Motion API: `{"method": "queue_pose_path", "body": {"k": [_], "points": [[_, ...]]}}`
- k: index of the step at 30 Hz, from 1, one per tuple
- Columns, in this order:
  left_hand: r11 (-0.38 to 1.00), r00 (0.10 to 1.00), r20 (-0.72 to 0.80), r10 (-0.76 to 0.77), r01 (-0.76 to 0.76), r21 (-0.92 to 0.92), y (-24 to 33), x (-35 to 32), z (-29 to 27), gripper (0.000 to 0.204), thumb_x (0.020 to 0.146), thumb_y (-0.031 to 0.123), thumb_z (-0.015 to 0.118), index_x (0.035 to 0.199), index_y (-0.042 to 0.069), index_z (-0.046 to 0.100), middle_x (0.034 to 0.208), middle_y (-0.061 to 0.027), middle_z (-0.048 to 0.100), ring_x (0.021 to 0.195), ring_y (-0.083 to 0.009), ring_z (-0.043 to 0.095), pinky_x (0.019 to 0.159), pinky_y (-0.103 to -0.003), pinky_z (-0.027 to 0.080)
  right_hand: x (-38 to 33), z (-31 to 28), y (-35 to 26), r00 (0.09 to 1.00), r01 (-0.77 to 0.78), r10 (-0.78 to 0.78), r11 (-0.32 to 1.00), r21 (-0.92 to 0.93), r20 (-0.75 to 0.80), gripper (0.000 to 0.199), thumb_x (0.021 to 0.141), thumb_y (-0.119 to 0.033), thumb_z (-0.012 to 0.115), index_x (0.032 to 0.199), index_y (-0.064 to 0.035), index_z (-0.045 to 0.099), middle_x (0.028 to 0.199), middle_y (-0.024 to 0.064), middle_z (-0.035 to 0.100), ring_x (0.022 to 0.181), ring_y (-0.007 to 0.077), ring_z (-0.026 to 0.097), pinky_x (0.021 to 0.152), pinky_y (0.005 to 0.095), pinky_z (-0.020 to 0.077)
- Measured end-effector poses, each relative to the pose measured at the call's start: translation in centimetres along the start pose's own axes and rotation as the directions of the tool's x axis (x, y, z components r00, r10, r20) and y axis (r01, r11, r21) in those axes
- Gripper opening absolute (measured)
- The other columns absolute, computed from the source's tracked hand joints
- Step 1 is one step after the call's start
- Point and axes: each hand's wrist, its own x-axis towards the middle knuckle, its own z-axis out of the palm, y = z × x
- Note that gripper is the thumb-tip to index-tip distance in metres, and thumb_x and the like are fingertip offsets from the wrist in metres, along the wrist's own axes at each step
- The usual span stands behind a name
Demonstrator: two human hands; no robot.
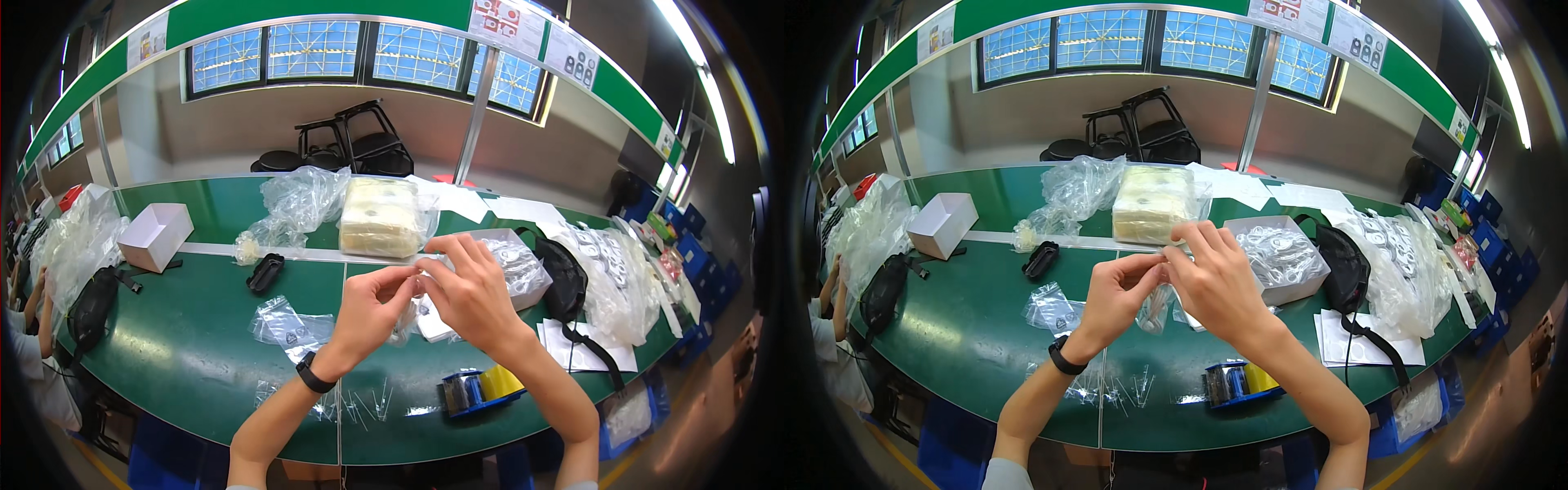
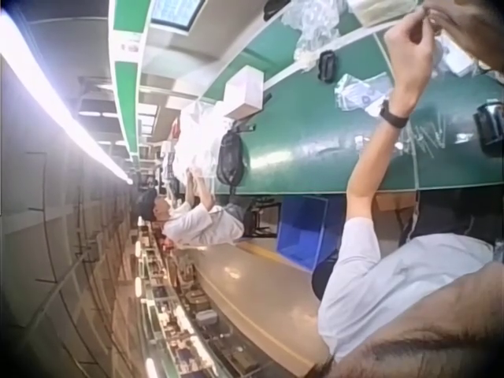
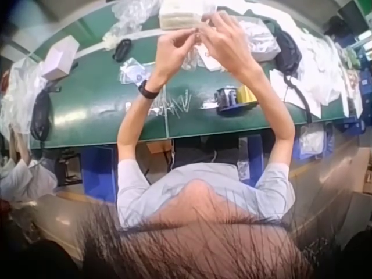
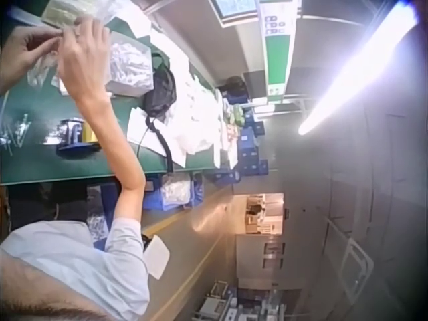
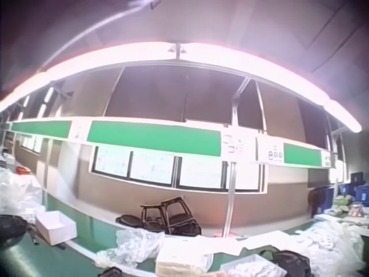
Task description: Packaging small manufactured components into individual plastic bags and sealing them on an assembly line.
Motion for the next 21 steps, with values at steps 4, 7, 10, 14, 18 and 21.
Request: {"method": "queue_pose_path", "body": {"k": [4, 7, 10, 14, 18, 21], "points": [[0.984, 0.998, 0.033, 0.051, -0.055, 0.167, 0.6, -0.2, 0.1, 0.026, 0.096, 0.005, 0.064, 0.119, -0.007, 0.068, 0.098, -0.013, 0.076, 0.095, -0.0168, 0.073, 0.085, -0.028, 0.057, 0.1, -0.1, 0.5, 0.995, 0.087, -0.085, 0.996, -0.036, 0.05, 0.018, 0.08, -0.009, 0.074, 0.095, -0.0025, 0.068, 0.105, 0.0088, 0.062, 0.098, 0.0278, 0.06, 0.085, 0.0406, 0.0491], [0.949, 0.994, 0.048, 0.094, -0.104, 0.298, 1.2, -0.5, 0.5, 0.026, 0.094, 0.004, 0.065, 0.118, -0.006, 0.068, 0.094, -0.0143, 0.077, 0.092, -0.0183, 0.075, 0.084, -0.029, 0.058, -0.1, -0.3, 0.7, 0.988, 0.145, -0.141, 0.987, -0.07, 0.065, 0.016, 0.078, -0.008, 0.074, 0.091, -0.0018, 0.067, 0.101, 0.0078, 0.062, 0.096, 0.0269, 0.06, 0.085, 0.04, 0.0492], [0.925, 0.994, 0.043, 0.096, -0.105, 0.365, 0.6, -0.8, 0.5, 0.025, 0.093, 0.004, 0.066, 0.116, -0.005, 0.068, 0.088, -0.0174, 0.076, 0.086, -0.0219, 0.076, 0.079, -0.03, 0.058, -0.3, 0.3, 0.8, 0.988, 0.145, -0.138, 0.984, -0.108, 0.071, 0.015, 0.076, -0.007, 0.074, 0.087, -0.0021, 0.065, 0.098, 0.0065, 0.062, 0.094, 0.0263, 0.061, 0.084, 0.0396, 0.0492], [0.868, 0.995, 0.049, 0.092, -0.104, 0.486, 1.1, -1.1, 0.3, 0.022, 0.092, 0.004, 0.065, 0.112, -0.005, 0.07, 0.085, -0.0187, 0.075, 0.082, -0.0249, 0.077, 0.074, -0.03, 0.058, -0.7, 1.3, 0.1, 0.99, 0.139, -0.133, 0.981, -0.132, 0.052, 0.014, 0.073, -0.006, 0.074, 0.084, -0.0027, 0.065, 0.093, 0.007, 0.062, 0.09, 0.0265, 0.062, 0.083, 0.0389, 0.0496], [0.85, 0.992, 0.078, 0.097, -0.123, 0.512, 1.2, -0.2, -0.3, 0.019, 0.092, 0.005, 0.064, 0.107, -0.005, 0.071, 0.085, -0.0186, 0.074, 0.08, -0.026, 0.076, 0.072, -0.03, 0.057, -1.0, 2.5, 0.6, 0.98, -0.188, 0.197, 0.968, 0.167, -0.041, 0.009, 0.075, 0.0, 0.072, 0.082, -0.0001, 0.067, 0.086, 0.0108, 0.064, 0.082, 0.03, 0.064, 0.073, 0.0367, 0.0526], [0.835, 0.994, 0.086, 0.074, -0.109, 0.54, 1.4, 0.0, -1.0, 0.019, 0.092, 0.005, 0.064, 0.106, -0.005, 0.071, 0.087, -0.019, 0.075, 0.08, -0.0253, 0.076, 0.072, -0.03, 0.057, -1.3, 4.3, 1.0, 0.937, -0.327, 0.348, 0.898, 0.293, -0.021, 0.007, 0.08, -0.001, 0.071, 0.086, 0.0024, 0.069, 0.087, 0.0104, 0.066, 0.08, 0.0257, 0.065, 0.07, 0.0336, 0.0532]]}}
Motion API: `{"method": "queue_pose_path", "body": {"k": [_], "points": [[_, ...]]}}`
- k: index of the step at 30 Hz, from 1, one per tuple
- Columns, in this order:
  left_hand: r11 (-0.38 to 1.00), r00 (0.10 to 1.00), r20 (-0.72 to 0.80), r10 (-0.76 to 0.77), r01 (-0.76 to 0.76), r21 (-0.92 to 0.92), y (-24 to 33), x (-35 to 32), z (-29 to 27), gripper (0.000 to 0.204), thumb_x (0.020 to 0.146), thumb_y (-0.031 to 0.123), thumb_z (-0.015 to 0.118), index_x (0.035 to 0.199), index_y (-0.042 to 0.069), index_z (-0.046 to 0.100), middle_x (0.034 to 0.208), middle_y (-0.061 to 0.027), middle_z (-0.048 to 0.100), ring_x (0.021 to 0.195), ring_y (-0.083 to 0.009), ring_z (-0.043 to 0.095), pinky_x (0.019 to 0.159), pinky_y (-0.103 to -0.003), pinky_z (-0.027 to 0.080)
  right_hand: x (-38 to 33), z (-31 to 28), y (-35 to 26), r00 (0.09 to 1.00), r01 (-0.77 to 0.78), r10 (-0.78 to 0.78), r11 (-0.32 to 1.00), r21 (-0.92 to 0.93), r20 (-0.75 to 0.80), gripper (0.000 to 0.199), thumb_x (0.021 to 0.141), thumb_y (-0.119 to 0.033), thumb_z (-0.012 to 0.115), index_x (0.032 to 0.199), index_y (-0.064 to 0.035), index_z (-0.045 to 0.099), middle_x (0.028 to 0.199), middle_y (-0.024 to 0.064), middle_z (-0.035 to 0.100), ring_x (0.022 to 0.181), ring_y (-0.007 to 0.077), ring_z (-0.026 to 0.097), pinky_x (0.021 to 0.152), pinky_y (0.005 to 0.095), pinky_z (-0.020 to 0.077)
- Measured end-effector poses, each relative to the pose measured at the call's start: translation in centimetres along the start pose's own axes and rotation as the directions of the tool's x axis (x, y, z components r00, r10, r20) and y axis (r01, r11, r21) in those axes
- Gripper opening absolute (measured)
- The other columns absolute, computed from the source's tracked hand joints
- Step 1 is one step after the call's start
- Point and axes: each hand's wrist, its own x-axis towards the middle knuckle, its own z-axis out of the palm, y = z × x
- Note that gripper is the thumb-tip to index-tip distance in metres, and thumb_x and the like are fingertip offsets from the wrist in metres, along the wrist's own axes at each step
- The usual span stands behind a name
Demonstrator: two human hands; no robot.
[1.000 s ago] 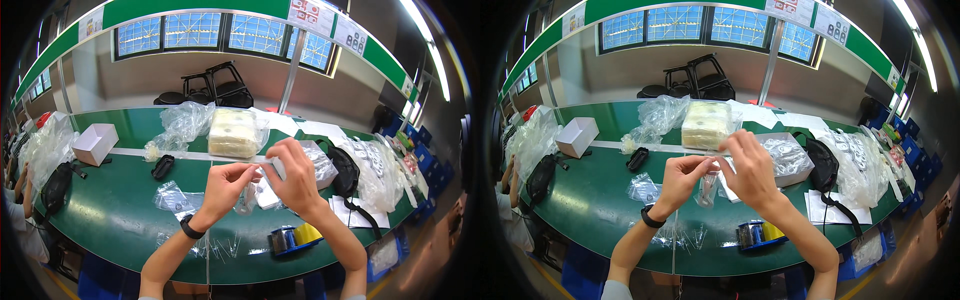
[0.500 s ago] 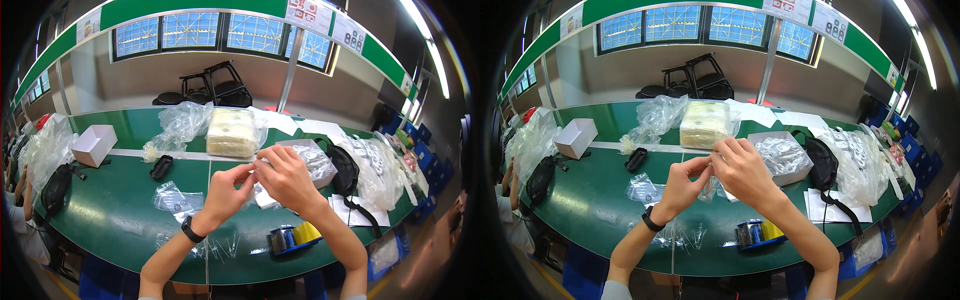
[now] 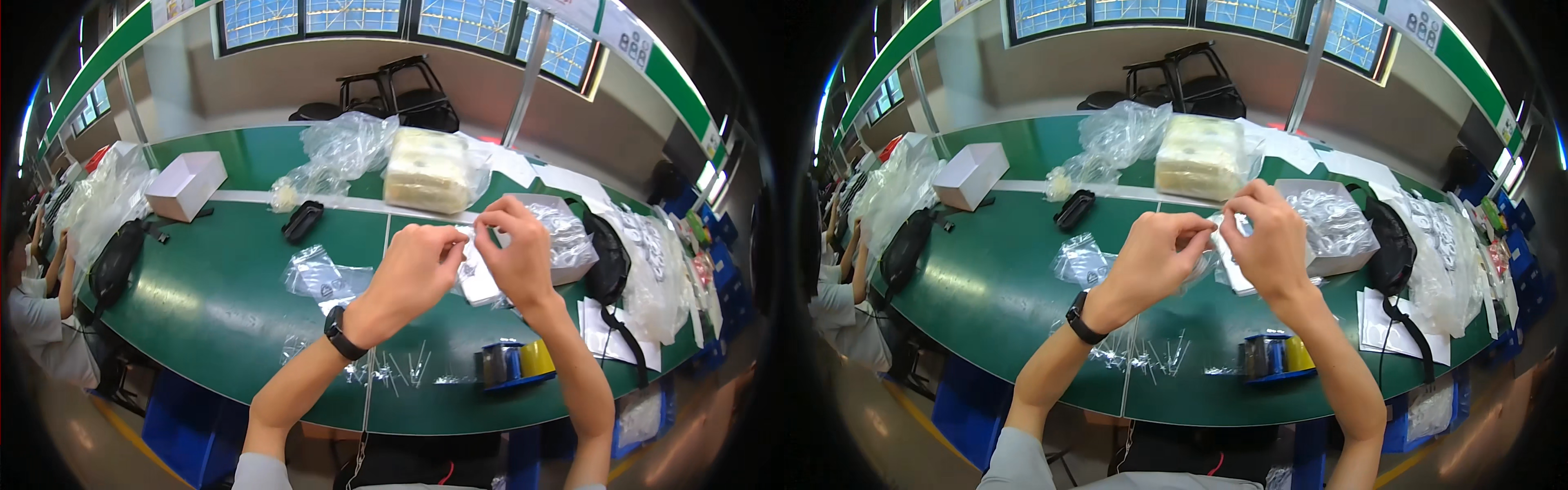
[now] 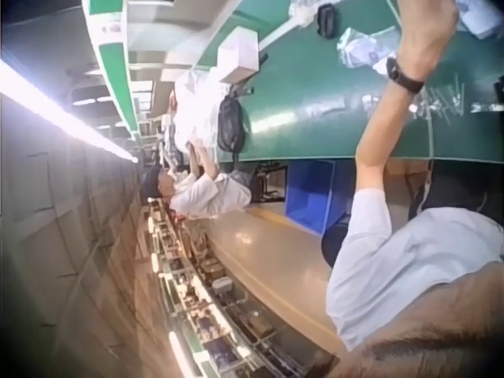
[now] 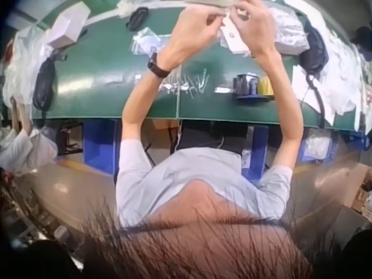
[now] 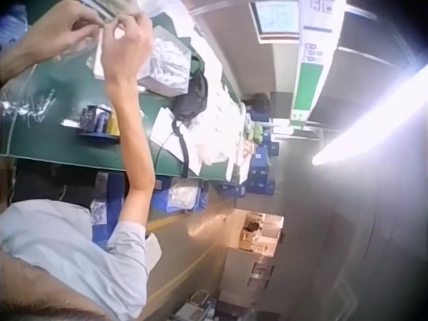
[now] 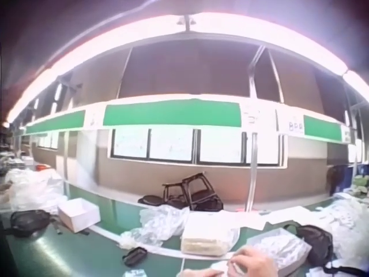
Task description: Packaging small manufactured components into individual plastic bags and sealing them on an assembly line.
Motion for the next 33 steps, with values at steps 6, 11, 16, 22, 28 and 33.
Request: {"method": "queue_pose_path", "body": {"k": [6, 11, 16, 22, 28, 33], "points": [[0.997, 0.993, -0.115, -0.032, 0.022, -0.08, -0.7, 0.2, -1.4, 0.019, 0.093, 0.002, 0.064, 0.105, -0.01, 0.07, 0.088, -0.0194, 0.076, 0.082, -0.0207, 0.076, 0.073, -0.028, 0.058, 1.4, 1.3, 3.0, 0.823, -0.558, 0.521, 0.673, 0.486, 0.224, 0.018, 0.094, -0.015, 0.063, 0.095, -0.0012, 0.074, 0.093, 0.0023, 0.069, 0.083, 0.0129, 0.064, 0.071, 0.0286, 0.053], [0.985, 0.954, -0.295, -0.043, -0.008, -0.17, 0.0, 0.6, -4.4, 0.02, 0.097, 0.003, 0.062, 0.11, -0.009, 0.07, 0.091, -0.0158, 0.077, 0.086, -0.0165, 0.075, 0.074, -0.026, 0.058, 2.2, 1.7, 4.3, 0.598, -0.615, 0.741, 0.178, 0.768, 0.306, 0.024, 0.094, -0.022, 0.064, 0.108, -0.0032, 0.071, 0.104, 0.0025, 0.065, 0.098, 0.0132, 0.057, 0.082, 0.0294, 0.0473], [0.957, 0.851, -0.521, -0.059, -0.101, -0.273, 1.1, 0.6, -8.4, 0.019, 0.097, 0.005, 0.061, 0.104, -0.009, 0.071, 0.087, -0.0163, 0.077, 0.08, -0.017, 0.075, 0.067, -0.026, 0.056, 0.8, 3.6, 1.6, 0.691, -0.635, 0.661, 0.363, 0.682, 0.292, 0.023, 0.093, -0.02, 0.067, 0.107, -0.002, 0.07, 0.095, 0.0014, 0.065, 0.087, 0.0108, 0.06, 0.074, 0.0272, 0.0486], [0.955, 0.818, -0.573, -0.055, -0.125, -0.27, 0.6, 0.1, -11.8, 0.021, 0.098, 0.006, 0.061, 0.11, -0.009, 0.071, 0.096, -0.0166, 0.076, 0.089, -0.0182, 0.074, 0.084, -0.026, 0.059, -3.6, 7.8, -5.4, 0.782, -0.566, 0.257, 0.675, 0.474, 0.568, 0.013, 0.093, -0.013, 0.07, 0.098, -0.0008, 0.072, 0.089, 0.0012, 0.07, 0.084, 0.0089, 0.064, 0.07, 0.0253, 0.0506], [0.934, 0.823, -0.566, -0.044, -0.167, -0.316, 0.5, 0.0, -12.5, 0.022, 0.098, 0.006, 0.062, 0.11, -0.009, 0.071, 0.098, -0.0174, 0.076, 0.091, -0.0196, 0.075, 0.084, -0.026, 0.059, -8.0, 9.9, -9.3, 0.812, 0.01, -0.238, 0.919, 0.394, 0.533, 0.011, 0.083, -0.004, 0.074, 0.093, -0.0036, 0.068, 0.091, 0.008, 0.072, 0.082, 0.025, 0.069, 0.071, 0.0343, 0.0559], [0.915, 0.794, -0.608, -0.005, -0.241, -0.323, 0.1, 0.2, -11.9, 0.019, 0.094, 0.004, 0.062, 0.101, -0.011, 0.071, 0.086, -0.0164, 0.076, 0.078, -0.0173, 0.075, 0.066, -0.024, 0.057, -9.8, 11.1, -9.3, 0.75, 0.11, -0.361, 0.894, 0.433, 0.554, 0.014, 0.078, -0.002, 0.074, 0.09, -0.0046, 0.067, 0.09, 0.0073, 0.071, 0.083, 0.028, 0.068, 0.069, 0.037, 0.0568]]}}
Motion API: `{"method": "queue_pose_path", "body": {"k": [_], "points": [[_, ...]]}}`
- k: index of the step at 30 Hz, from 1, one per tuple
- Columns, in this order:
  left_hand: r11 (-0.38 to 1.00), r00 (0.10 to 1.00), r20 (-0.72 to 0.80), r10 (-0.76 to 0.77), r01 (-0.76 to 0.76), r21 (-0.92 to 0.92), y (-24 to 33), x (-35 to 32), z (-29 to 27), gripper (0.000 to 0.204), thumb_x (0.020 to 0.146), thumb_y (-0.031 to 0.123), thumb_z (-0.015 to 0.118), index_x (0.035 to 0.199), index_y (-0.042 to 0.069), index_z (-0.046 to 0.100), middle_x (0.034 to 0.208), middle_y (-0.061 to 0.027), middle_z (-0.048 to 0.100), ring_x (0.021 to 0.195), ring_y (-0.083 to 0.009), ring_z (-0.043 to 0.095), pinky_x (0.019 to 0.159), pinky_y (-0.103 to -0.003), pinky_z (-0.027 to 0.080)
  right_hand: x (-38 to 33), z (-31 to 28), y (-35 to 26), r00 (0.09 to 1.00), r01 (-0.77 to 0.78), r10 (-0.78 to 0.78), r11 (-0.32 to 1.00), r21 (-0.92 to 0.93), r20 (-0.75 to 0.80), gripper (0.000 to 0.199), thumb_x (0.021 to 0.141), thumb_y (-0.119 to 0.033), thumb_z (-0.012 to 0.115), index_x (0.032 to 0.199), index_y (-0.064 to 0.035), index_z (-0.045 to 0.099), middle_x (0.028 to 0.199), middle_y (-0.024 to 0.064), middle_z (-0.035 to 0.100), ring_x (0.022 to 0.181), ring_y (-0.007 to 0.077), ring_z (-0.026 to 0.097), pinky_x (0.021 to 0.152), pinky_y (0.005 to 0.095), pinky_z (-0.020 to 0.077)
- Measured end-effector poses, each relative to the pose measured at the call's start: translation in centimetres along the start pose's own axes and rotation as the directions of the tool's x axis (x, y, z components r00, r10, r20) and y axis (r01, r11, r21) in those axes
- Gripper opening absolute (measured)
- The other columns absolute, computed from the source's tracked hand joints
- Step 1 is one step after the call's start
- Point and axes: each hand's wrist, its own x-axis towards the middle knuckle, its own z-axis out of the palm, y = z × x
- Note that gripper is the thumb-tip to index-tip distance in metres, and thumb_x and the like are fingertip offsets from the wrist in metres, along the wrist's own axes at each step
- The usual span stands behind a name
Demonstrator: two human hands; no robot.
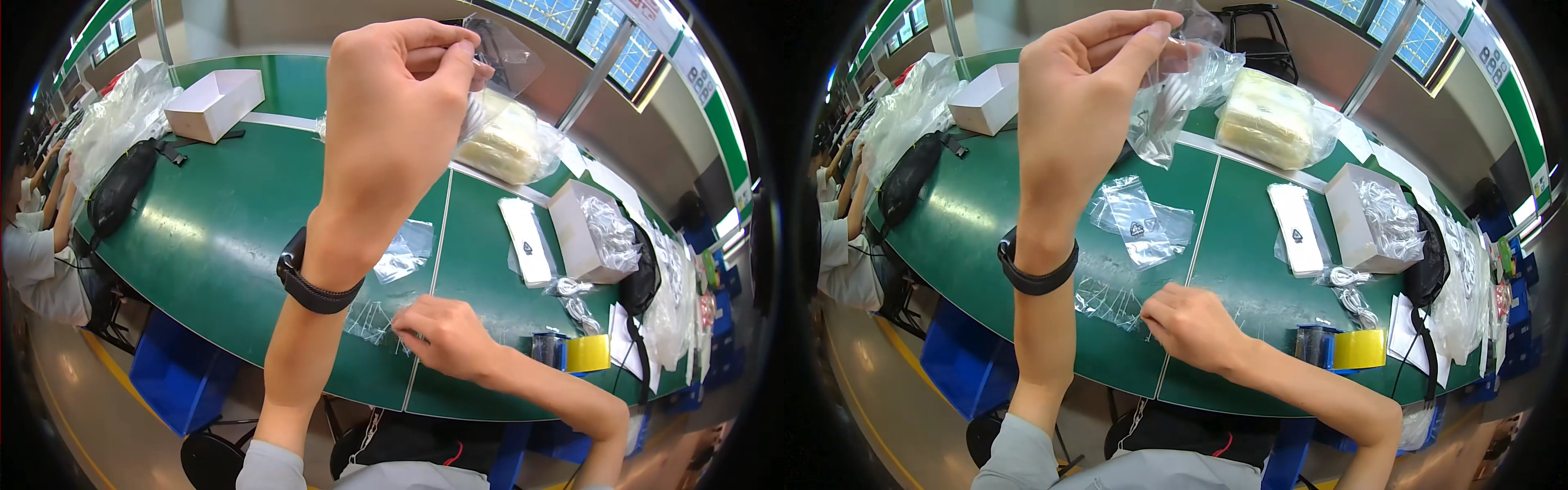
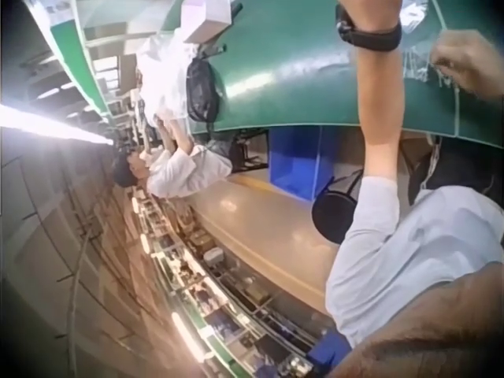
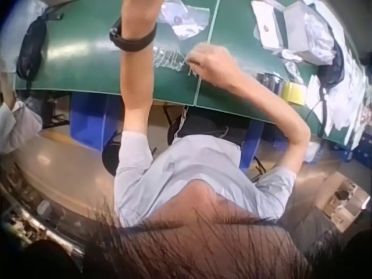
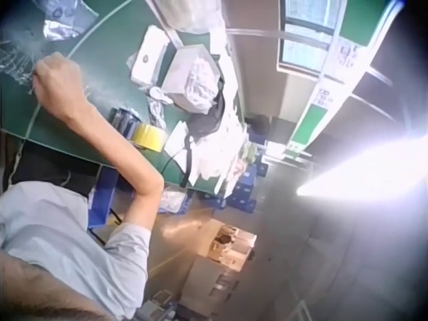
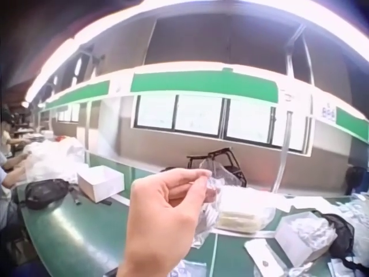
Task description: Packaging small manufactured components into individual plastic bags and sealing them on an assembly line.
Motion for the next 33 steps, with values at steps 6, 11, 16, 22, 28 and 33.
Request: {"method": "queue_pose_path", "body": {"k": [6, 11, 16, 22, 28, 33], "points": [[0.999, 0.999, 0.009, 0.039, -0.039, -0.005, 0.3, -0.3, 0.1, 0.019, 0.093, 0.005, 0.062, 0.1, -0.011, 0.071, 0.085, -0.0168, 0.076, 0.077, -0.0193, 0.076, 0.064, -0.024, 0.057, -1.8, 2.8, -1.6, 0.993, 0.114, -0.115, 0.979, -0.168, 0.008, 0.016, 0.078, -0.005, 0.074, 0.093, -0.002, 0.068, 0.104, 0.0083, 0.072, 0.091, 0.0238, 0.067, 0.069, 0.0356, 0.0557], [0.999, 1.0, 0.017, 0.02, -0.021, 0.028, 0.3, -0.2, -0.2, 0.019, 0.093, 0.004, 0.062, 0.099, -0.011, 0.072, 0.084, -0.0166, 0.076, 0.079, -0.02, 0.076, 0.066, -0.025, 0.057, -3.5, 2.8, -4.2, 0.994, 0.096, -0.069, 0.919, -0.381, 0.083, 0.035, 0.079, -0.009, 0.074, 0.113, -0.0003, 0.067, 0.129, 0.0147, 0.064, 0.108, 0.0288, 0.063, 0.079, 0.0369, 0.052], [0.996, 0.997, 0.065, -0.037, 0.031, 0.089, 0.4, -0.3, -0.1, 0.021, 0.096, 0.007, 0.063, 0.109, -0.005, 0.073, 0.093, -0.0147, 0.077, 0.087, -0.0174, 0.075, 0.076, -0.024, 0.058, -4.0, 2.3, -3.5, 0.996, 0.028, -0.003, 0.957, -0.287, 0.085, 0.042, 0.082, -0.014, 0.075, 0.119, -0.0015, 0.064, 0.138, 0.0142, 0.059, 0.119, 0.0326, 0.058, 0.089, 0.0405, 0.0499], [0.993, 0.994, 0.088, -0.061, 0.052, 0.107, 0.4, -0.2, 0.1, 0.02, 0.096, 0.008, 0.063, 0.108, -0.005, 0.073, 0.093, -0.0144, 0.077, 0.087, -0.0175, 0.075, 0.076, -0.024, 0.058, -4.1, 1.9, -3.1, 0.997, -0.025, 0.04, 0.98, -0.196, 0.07, 0.039, 0.085, -0.014, 0.074, 0.121, -0.0024, 0.065, 0.138, 0.0113, 0.059, 0.124, 0.0335, 0.055, 0.095, 0.0435, 0.0483], [0.99, 0.992, 0.1, -0.076, 0.063, 0.127, 0.4, -0.5, 0.1, 0.021, 0.097, 0.008, 0.062, 0.109, -0.004, 0.073, 0.093, -0.0146, 0.077, 0.088, -0.0177, 0.076, 0.074, -0.024, 0.058, -4.6, 1.5, -3.3, 0.995, -0.058, 0.065, 0.993, -0.101, 0.072, 0.035, 0.085, -0.013, 0.073, 0.118, -0.0018, 0.067, 0.136, 0.0098, 0.062, 0.124, 0.0317, 0.056, 0.096, 0.0435, 0.0481], [0.987, 0.992, 0.105, -0.076, 0.06, 0.147, 0.2, -0.6, 0.2, 0.021, 0.097, 0.008, 0.061, 0.11, -0.005, 0.073, 0.093, -0.0148, 0.077, 0.088, -0.0181, 0.076, 0.074, -0.024, 0.058, -5.4, 1.2, -2.8, 0.996, -0.049, 0.057, 0.993, -0.109, 0.068, 0.029, 0.086, -0.011, 0.071, 0.112, 0.001, 0.067, 0.133, 0.013, 0.062, 0.124, 0.0326, 0.055, 0.1, 0.0437, 0.0458]]}}
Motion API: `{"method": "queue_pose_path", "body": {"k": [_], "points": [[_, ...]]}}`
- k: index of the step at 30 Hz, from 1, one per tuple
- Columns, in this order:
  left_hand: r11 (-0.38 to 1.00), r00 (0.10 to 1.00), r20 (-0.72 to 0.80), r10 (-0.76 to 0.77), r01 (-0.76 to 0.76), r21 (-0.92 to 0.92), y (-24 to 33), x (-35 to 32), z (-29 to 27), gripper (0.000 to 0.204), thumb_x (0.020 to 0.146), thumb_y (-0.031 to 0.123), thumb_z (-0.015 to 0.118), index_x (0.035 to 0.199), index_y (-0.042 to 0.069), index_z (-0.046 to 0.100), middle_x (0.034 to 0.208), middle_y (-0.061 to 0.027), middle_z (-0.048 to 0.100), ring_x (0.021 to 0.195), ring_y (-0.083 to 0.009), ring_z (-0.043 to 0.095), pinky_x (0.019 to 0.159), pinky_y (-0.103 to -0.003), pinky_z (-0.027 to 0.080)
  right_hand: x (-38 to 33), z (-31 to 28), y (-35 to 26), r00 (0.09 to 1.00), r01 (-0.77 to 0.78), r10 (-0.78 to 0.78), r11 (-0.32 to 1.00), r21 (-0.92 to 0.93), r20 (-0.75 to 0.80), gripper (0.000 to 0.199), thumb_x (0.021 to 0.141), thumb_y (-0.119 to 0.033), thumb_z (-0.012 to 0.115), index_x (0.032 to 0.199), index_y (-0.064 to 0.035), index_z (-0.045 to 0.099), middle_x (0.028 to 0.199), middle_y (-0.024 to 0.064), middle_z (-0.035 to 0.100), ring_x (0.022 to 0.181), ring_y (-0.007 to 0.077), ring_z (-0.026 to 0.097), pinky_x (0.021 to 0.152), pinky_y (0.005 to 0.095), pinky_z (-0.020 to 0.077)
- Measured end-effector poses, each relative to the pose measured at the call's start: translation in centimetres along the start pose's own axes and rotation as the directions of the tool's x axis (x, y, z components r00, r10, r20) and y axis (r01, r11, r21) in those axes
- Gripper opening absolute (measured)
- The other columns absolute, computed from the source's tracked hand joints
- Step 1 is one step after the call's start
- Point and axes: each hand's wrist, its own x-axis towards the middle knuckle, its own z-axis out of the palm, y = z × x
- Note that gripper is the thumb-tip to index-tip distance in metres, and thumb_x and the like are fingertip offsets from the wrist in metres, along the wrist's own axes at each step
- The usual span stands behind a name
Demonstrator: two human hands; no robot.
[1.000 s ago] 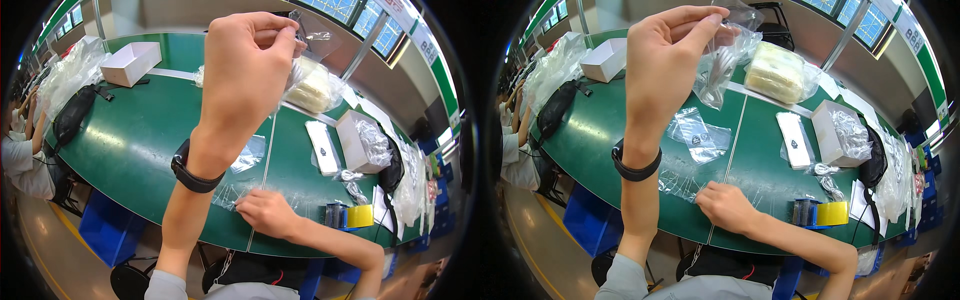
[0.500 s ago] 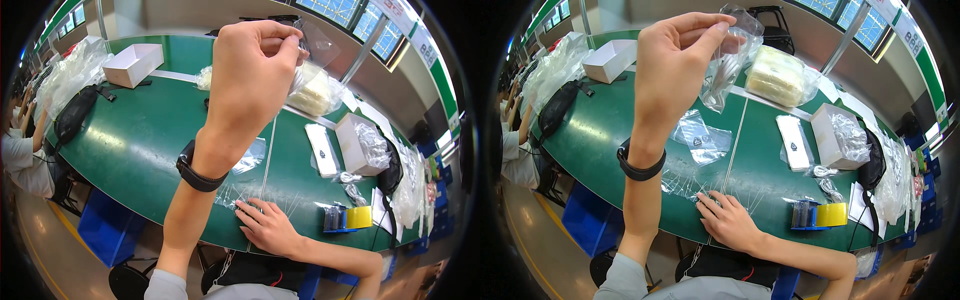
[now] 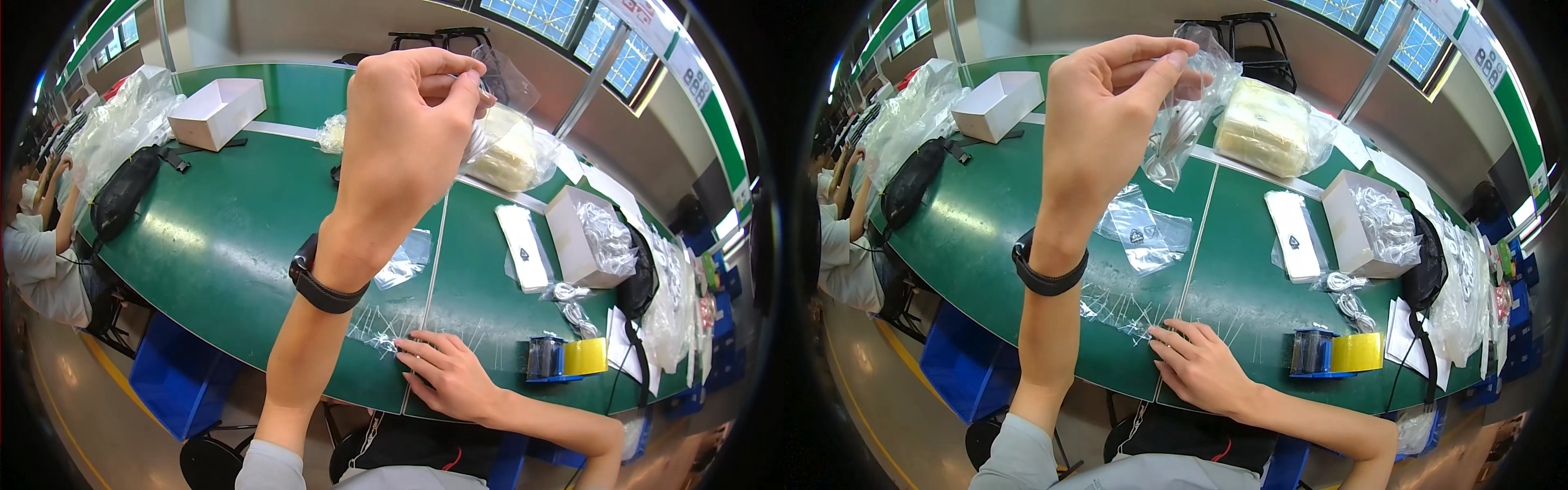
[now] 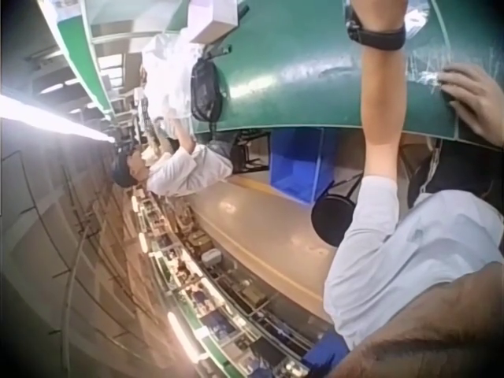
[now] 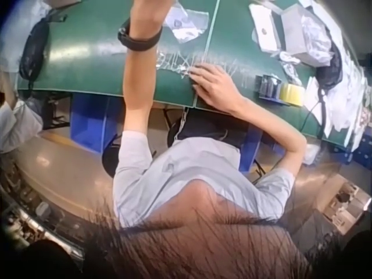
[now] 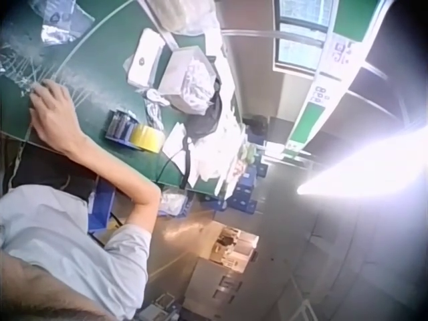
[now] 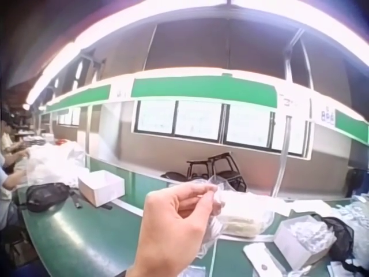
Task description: Packaging small manufactured components into individual plastic bags and sealing them on an assembly line.
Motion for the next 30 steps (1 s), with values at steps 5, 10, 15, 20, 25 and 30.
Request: {"method": "queue_pose_path", "body": {"k": [5, 10, 15, 20, 25, 30], "points": [[1.0, 1.0, 0.002, -0.024, 0.024, 0.002, 0.2, 0.2, 0.1, 0.021, 0.097, 0.007, 0.061, 0.11, -0.005, 0.073, 0.093, -0.0148, 0.077, 0.088, -0.0184, 0.076, 0.074, -0.024, 0.058, -0.1, -0.6, 0.2, 1.0, 0.02, -0.02, 1.0, -0.002, -0.015, 0.029, 0.085, -0.01, 0.071, 0.111, 0.001, 0.067, 0.13, 0.013, 0.063, 0.123, 0.0328, 0.056, 0.1, 0.0447, 0.0459], [0.999, 0.997, 0.066, -0.044, 0.044, -0.003, -0.1, 0.2, 1.0, 0.021, 0.097, 0.007, 0.061, 0.11, -0.005, 0.072, 0.093, -0.0144, 0.077, 0.089, -0.0172, 0.075, 0.07, -0.024, 0.057, 0.8, -4.3, -0.1, 0.993, 0.038, -0.048, 0.995, -0.093, -0.111, 0.031, 0.081, -0.006, 0.072, 0.112, -0.0003, 0.068, 0.124, 0.0121, 0.066, 0.118, 0.0337, 0.06, 0.098, 0.0451, 0.0475], [0.997, 0.988, 0.136, -0.076, 0.073, 0.028, -0.1, -0.7, 2.0, 0.021, 0.097, 0.008, 0.063, 0.109, -0.006, 0.072, 0.094, -0.0147, 0.077, 0.09, -0.0169, 0.075, 0.072, -0.024, 0.057, 3.2, -10.0, 1.8, 0.734, -0.2, 0.243, 0.97, 0.14, -0.634, 0.037, 0.086, 0.0, 0.063, 0.124, 0.0002, 0.062, 0.118, 0.0149, 0.068, 0.112, 0.0271, 0.064, 0.098, 0.0384, 0.0477], [0.999, 0.977, 0.211, -0.035, 0.043, -0.033, 0.7, -2.3, 4.7, 0.016, 0.096, 0.006, 0.066, 0.105, -0.006, 0.073, 0.093, -0.0141, 0.077, 0.09, -0.0173, 0.075, 0.078, -0.026, 0.058, 4.6, -12.7, 3.0, 0.62, -0.114, 0.438, 0.871, 0.477, -0.652, 0.049, 0.093, -0.011, 0.068, 0.138, -0.0012, 0.053, 0.125, 0.0113, 0.064, 0.116, 0.0207, 0.06, 0.094, 0.0339, 0.05], [0.998, 0.977, 0.209, 0.045, -0.054, 0.039, 1.0, -4.2, 7.2, 0.015, 0.094, 0.005, 0.068, 0.104, -0.005, 0.073, 0.089, -0.0125, 0.077, 0.085, -0.0165, 0.075, 0.078, -0.026, 0.058, 4.1, -13.6, 3.0, 0.517, -0.074, 0.283, 0.955, 0.287, -0.808, 0.023, 0.09, -0.007, 0.072, 0.112, 0.0006, 0.069, 0.112, 0.0108, 0.069, 0.102, 0.0179, 0.065, 0.085, 0.0304, 0.0525], [0.997, 0.98, 0.181, 0.076, -0.074, -0.021, 1.0, -5.0, 7.9, 0.013, 0.094, 0.004, 0.068, 0.102, -0.005, 0.073, 0.089, -0.0122, 0.077, 0.085, -0.0163, 0.075, 0.079, -0.026, 0.058, 3.4, -14.7, 3.7, 0.447, -0.004, 0.185, 0.979, 0.204, -0.875, 0.008, 0.094, 0.0, 0.067, 0.098, 0.0053, 0.069, 0.098, 0.0107, 0.07, 0.091, 0.0143, 0.066, 0.084, 0.0267, 0.0528]]}}
